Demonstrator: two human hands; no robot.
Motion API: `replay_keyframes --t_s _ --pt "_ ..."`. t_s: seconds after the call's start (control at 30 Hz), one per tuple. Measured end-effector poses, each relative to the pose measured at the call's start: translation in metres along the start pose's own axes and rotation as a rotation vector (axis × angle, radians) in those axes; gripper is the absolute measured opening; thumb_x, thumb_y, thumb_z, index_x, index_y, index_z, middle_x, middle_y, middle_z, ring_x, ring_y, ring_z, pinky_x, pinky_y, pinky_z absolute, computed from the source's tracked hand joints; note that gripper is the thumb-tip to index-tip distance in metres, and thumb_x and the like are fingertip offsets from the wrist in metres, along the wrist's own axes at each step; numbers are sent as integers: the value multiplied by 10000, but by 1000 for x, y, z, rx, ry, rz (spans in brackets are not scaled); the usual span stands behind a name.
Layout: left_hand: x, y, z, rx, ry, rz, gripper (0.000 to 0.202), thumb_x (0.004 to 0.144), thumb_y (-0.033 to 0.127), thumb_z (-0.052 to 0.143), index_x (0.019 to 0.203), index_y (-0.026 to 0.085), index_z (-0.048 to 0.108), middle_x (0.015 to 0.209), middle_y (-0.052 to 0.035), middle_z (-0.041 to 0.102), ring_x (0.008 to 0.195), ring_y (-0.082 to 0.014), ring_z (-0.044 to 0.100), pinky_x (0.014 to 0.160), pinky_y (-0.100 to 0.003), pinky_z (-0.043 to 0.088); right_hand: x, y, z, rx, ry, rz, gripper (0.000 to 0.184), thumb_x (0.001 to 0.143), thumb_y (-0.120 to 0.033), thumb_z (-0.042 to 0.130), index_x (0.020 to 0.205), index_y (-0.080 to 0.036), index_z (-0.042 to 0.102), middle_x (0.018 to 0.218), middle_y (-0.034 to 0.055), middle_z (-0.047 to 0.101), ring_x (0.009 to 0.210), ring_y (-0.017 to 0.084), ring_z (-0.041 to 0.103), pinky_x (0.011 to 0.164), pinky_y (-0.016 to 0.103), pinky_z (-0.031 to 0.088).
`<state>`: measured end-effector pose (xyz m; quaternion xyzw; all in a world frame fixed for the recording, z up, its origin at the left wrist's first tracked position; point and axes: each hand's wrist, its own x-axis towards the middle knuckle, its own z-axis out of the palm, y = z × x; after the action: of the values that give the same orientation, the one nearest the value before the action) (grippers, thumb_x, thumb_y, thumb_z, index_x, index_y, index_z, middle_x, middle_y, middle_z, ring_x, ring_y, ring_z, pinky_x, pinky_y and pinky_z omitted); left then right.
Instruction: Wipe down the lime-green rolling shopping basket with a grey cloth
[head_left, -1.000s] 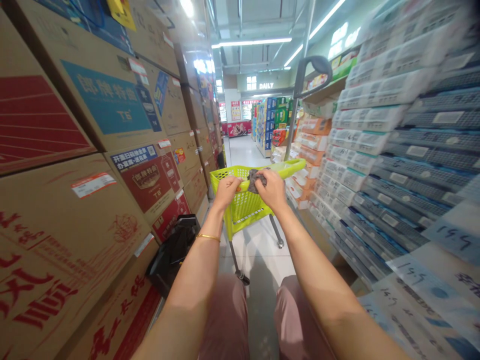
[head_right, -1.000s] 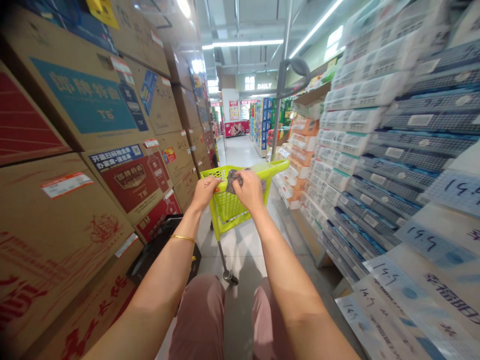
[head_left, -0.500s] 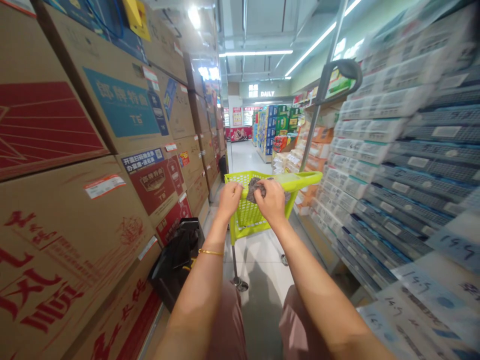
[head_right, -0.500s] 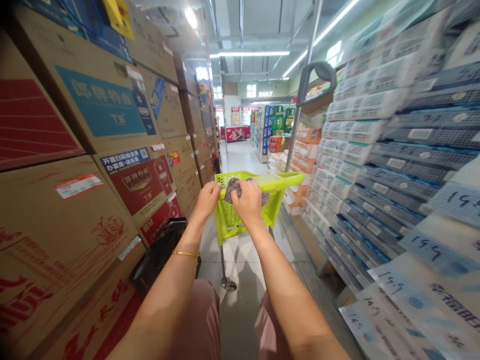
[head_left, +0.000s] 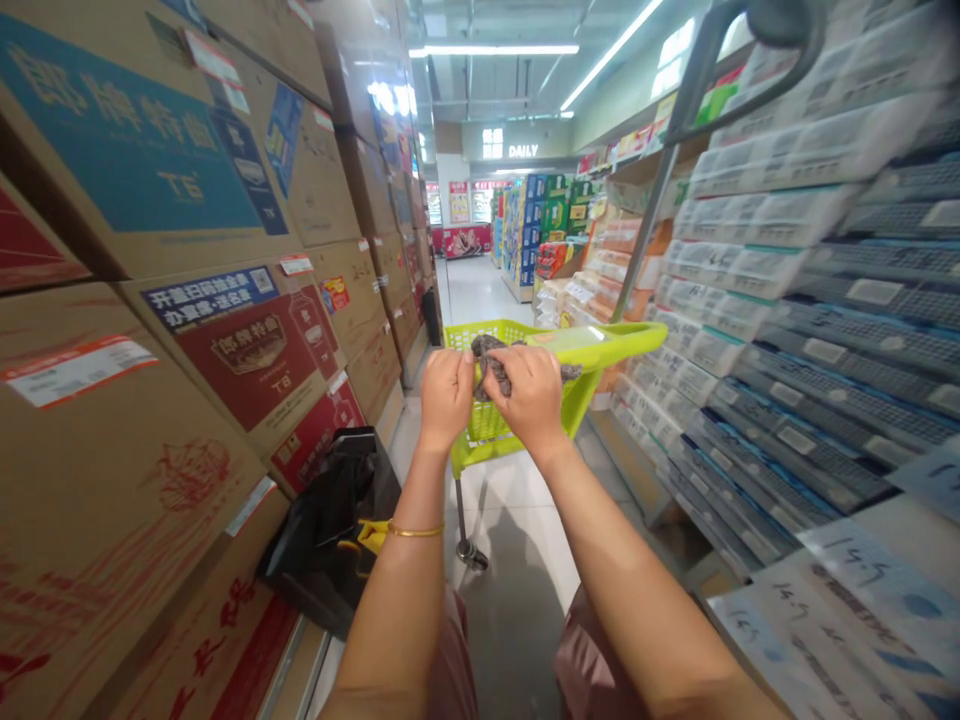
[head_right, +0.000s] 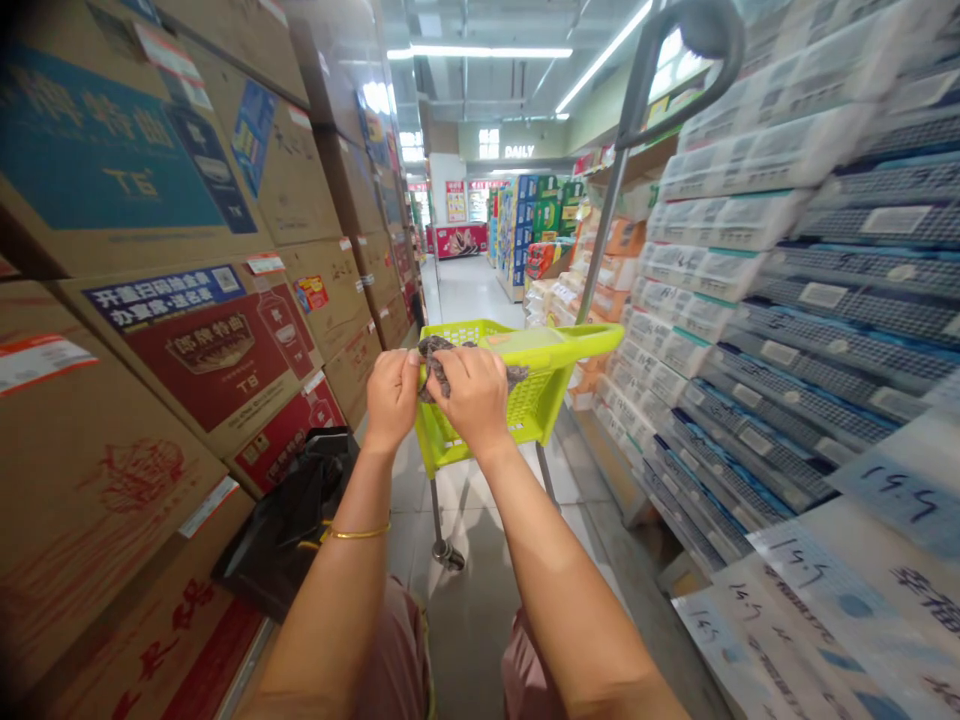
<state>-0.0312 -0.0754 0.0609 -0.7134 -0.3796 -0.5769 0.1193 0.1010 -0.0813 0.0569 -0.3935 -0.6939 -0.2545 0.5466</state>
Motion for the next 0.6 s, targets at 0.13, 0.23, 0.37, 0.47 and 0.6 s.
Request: replay_keyframes --t_s 0.13,0.23,0.37,0.47,0.6 --pt "1 -1 3 -20 41 -1 407 978 370 292 705 197 539 695 -31 568 718 -163 520 730 -317 385 0 32 -6 -18 136 152 189 875 -308 487 918 -195 632 881 70 650 873 204 548 815 352 390" --pt "1 0 6 -17 60 -21 413 976 378 294 695 199 539 683 -26 560 712 -161 518 730 -316 386 2 38 -6 15 224 258 190 882 -299 467 905 -192 624 867 73 640 875 205 550 825 362 403" --pt "1 2 9 3 79 -47 426 976 401 283 667 206 503 663 -21 528 701 -164 496 713 -315 370 4 12 1 79 133 219 161 870 -291 491 893 -209 628 874 55 658 888 198 558 882 366 399" --pt "1 2 10 11 81 -54 438 973 427 273 629 213 439 630 -11 474 668 -164 457 684 -314 350 3 -11 8 105 62 157 160 863 -278 500 915 -208 635 896 48 667 904 192 557 908 352 395" --pt "2 2 10 -1 74 -60 449 969 460 257 626 215 410 628 -7 456 658 -163 439 684 -315 342 -1 -20 13 93 40 119 184 871 -275 491 961 -206 635 938 51 660 927 191 548 899 340 394"
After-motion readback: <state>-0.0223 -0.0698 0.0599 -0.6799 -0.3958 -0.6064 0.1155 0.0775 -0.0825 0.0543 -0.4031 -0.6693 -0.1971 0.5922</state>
